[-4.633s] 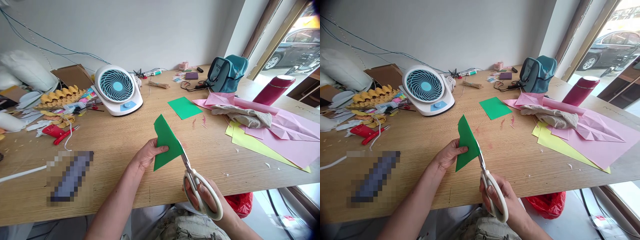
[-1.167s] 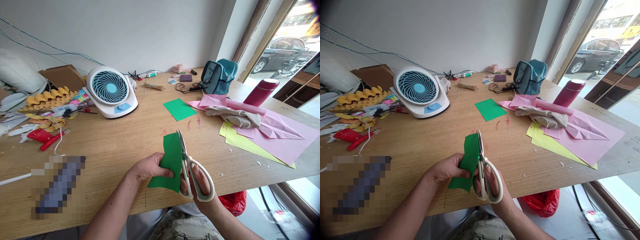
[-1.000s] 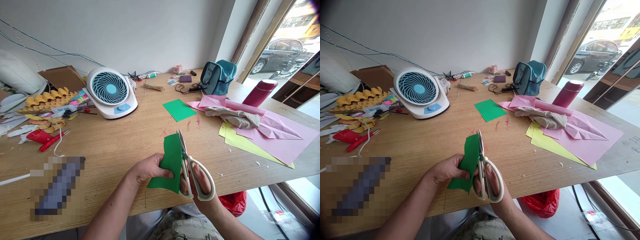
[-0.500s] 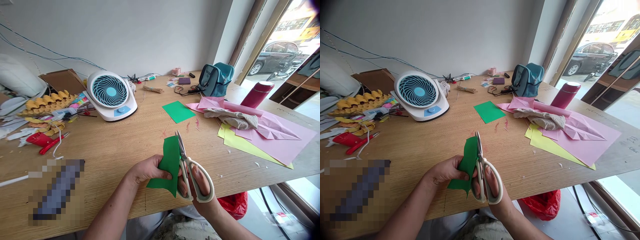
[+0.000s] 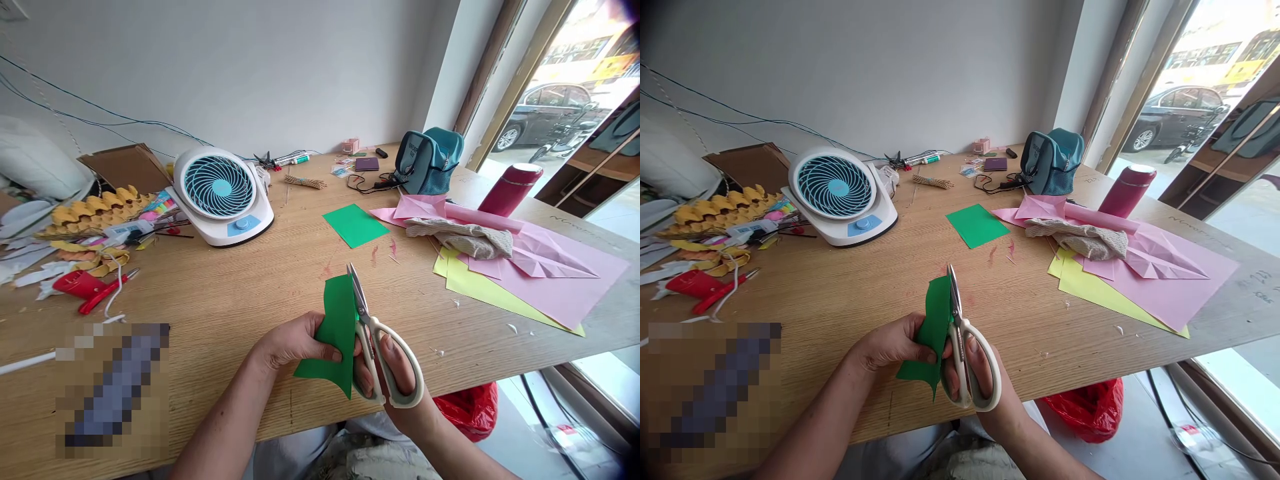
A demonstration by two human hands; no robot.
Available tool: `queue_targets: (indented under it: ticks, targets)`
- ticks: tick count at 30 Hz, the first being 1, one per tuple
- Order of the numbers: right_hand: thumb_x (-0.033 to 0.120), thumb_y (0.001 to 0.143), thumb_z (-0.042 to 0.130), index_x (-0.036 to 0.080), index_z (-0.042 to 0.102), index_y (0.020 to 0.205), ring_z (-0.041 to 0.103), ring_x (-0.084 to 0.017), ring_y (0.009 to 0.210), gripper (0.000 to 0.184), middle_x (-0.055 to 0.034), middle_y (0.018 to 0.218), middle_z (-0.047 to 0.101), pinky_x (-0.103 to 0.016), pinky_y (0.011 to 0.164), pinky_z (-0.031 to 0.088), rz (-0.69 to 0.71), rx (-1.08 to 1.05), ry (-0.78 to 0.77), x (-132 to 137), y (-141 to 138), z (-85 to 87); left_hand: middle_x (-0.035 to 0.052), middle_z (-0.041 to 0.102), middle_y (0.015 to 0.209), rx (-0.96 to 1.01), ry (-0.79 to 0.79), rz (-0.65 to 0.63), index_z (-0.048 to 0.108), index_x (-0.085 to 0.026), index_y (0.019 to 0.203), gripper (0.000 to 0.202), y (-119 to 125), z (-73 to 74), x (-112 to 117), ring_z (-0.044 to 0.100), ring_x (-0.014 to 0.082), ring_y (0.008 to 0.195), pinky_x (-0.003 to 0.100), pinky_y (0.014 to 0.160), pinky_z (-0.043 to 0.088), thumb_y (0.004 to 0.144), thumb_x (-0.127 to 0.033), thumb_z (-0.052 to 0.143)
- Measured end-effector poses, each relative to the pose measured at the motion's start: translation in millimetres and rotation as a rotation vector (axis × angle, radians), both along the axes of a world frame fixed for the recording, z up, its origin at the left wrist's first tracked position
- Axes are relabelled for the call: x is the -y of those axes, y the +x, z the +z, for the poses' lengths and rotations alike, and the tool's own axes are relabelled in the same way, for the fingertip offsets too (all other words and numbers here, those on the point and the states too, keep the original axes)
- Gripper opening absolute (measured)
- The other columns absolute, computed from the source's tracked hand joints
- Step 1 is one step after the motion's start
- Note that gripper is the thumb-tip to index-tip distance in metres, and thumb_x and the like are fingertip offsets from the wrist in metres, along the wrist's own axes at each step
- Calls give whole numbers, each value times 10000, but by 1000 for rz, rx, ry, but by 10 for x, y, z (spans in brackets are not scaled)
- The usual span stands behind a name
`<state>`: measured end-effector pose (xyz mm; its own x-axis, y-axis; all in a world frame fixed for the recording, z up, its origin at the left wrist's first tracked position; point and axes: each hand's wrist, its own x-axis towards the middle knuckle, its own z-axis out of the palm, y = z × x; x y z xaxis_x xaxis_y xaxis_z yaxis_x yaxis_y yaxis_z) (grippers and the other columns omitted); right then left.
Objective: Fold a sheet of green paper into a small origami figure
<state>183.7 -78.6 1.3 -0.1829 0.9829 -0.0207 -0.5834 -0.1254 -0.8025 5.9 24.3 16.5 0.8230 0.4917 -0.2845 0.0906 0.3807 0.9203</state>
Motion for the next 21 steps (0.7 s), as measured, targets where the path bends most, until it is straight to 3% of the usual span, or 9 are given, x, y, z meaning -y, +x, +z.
queue_targets:
  ticks: [9,13,18,21]
  targets:
    - [709,911,551,204,660,860,378,-109,463,518,26,515,494,-267,487,324,-38,58,-11,-22,30,39,91,783,1013,-7,-15,-20,783,-156,988,438,-9,-11,23,713,240,924,331,866,558,641,-368,944]
    - [721,910,546,205,664,917,403,-120,498,529,15,557,524,-274,509,325,-51,142,-17,-83,177,57,91,792,1053,-33,-21,8,780,-157,1064,511,-40,-46,19,728,265,976,344,899,564,638,-388,942]
    - [686,908,588,195,651,976,440,-133,575,500,5,642,553,-278,554,337,-32,427,62,-203,497,143,90,801,1066,-21,-41,59,776,-173,1092,517,-13,-34,9,745,254,976,328,889,574,635,-341,949]
    - [616,861,695,208,650,977,526,-168,716,427,-22,790,630,-299,649,396,-88,649,127,-285,592,163,103,800,1082,-8,-1,179,787,-157,1063,484,41,-28,-2,747,262,1006,329,914,570,641,-333,946]
